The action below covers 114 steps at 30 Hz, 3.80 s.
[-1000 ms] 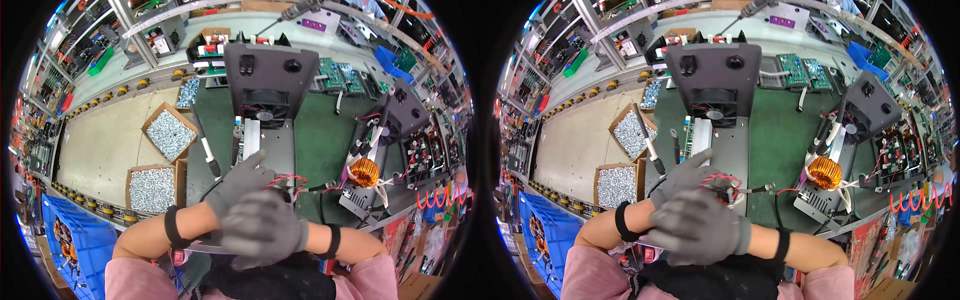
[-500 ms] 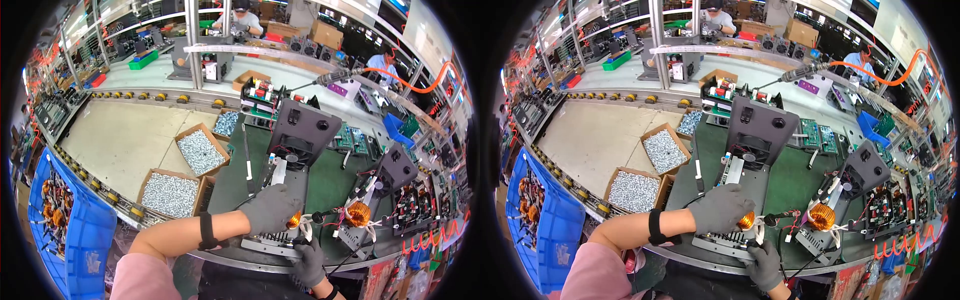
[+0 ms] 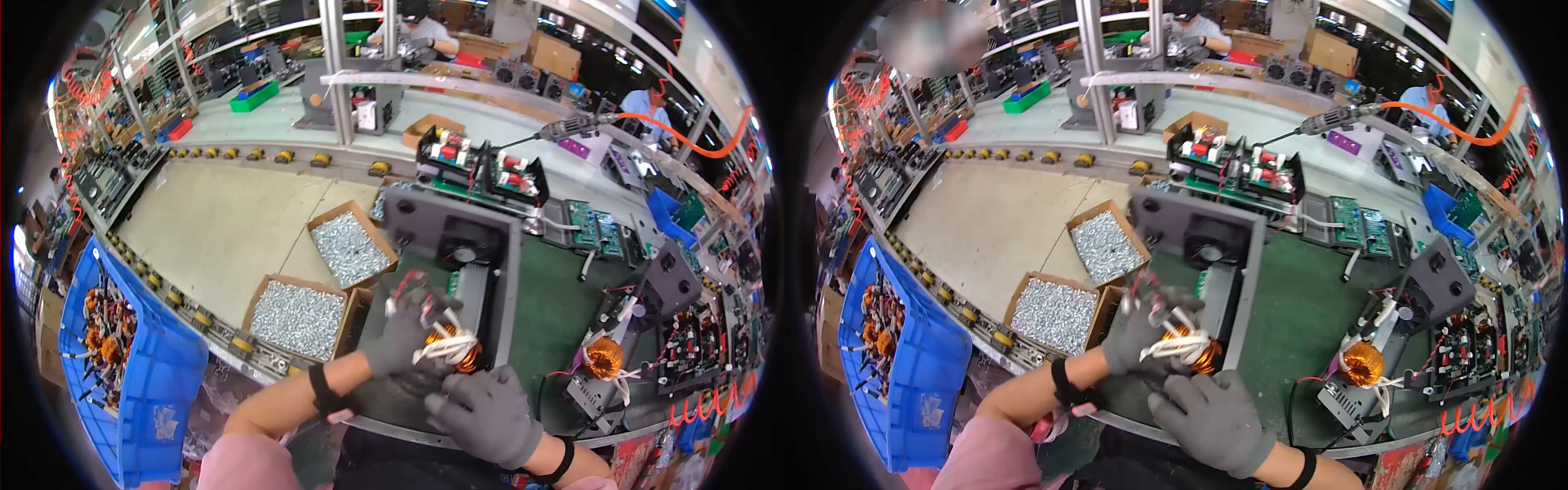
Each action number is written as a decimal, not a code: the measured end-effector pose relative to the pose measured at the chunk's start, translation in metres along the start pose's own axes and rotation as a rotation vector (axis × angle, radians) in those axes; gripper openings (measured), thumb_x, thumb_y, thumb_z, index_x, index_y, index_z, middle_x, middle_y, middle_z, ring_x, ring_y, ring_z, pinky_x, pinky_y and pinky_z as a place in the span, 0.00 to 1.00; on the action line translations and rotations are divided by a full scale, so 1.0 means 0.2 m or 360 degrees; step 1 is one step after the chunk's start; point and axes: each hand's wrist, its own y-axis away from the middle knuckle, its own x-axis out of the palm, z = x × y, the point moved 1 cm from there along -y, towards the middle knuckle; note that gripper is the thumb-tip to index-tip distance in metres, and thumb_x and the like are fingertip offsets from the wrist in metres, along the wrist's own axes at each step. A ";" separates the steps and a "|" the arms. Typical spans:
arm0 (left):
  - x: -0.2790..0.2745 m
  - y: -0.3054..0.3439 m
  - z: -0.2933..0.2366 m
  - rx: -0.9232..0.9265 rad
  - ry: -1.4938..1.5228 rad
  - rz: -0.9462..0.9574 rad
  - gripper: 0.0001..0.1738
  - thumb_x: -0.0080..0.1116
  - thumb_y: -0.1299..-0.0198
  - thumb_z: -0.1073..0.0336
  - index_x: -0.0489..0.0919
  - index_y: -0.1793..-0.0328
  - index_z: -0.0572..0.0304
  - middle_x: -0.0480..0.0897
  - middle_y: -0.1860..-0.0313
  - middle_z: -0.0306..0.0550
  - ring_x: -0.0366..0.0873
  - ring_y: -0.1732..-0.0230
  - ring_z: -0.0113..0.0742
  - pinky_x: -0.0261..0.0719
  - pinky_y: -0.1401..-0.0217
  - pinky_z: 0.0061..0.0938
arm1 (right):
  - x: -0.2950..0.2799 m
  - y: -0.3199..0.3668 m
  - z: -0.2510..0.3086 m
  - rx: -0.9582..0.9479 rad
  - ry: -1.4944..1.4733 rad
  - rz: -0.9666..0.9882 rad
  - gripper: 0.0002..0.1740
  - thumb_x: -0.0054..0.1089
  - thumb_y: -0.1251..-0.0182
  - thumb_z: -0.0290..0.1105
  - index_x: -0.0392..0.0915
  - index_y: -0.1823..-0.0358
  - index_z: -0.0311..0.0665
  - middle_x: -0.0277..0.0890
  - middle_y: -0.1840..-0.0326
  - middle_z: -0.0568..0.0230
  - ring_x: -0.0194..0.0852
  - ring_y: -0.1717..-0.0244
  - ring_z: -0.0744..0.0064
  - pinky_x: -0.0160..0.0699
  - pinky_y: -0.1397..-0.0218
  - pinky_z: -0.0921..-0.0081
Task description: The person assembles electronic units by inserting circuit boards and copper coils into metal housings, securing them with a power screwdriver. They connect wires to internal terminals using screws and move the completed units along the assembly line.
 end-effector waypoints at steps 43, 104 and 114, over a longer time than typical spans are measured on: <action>-0.80 0.56 0.37 -0.1643 -0.0570 -0.0135 0.14 0.50 0.47 0.75 0.80 0.55 0.70 0.79 0.76 0.47 0.73 0.87 0.33 0.71 0.89 0.27 | -0.85 2.74 -0.11 0.1095 0.1243 0.1490 0.18 0.57 0.44 0.43 0.72 0.49 0.67 0.67 0.46 0.62 0.67 0.48 0.61 0.67 0.45 0.59; -0.26 -0.34 0.08 -0.0330 -0.0474 0.0869 0.43 0.74 0.59 0.50 0.72 0.35 0.57 0.80 0.46 0.53 0.80 0.48 0.49 0.77 0.44 0.35 | -0.12 0.64 -0.25 0.1550 -0.1108 0.0416 0.48 0.80 0.65 0.60 0.71 0.46 0.38 0.79 0.68 0.55 0.81 0.68 0.50 0.78 0.65 0.64; 0.19 -0.06 0.09 -0.0629 0.0880 0.0523 0.14 0.53 0.38 0.61 0.77 0.51 0.61 0.81 0.59 0.48 0.79 0.58 0.40 0.77 0.52 0.30 | -0.31 0.72 -0.30 0.1477 -0.0857 0.0591 0.44 0.83 0.68 0.47 0.73 0.47 0.35 0.80 0.63 0.55 0.81 0.64 0.56 0.78 0.59 0.66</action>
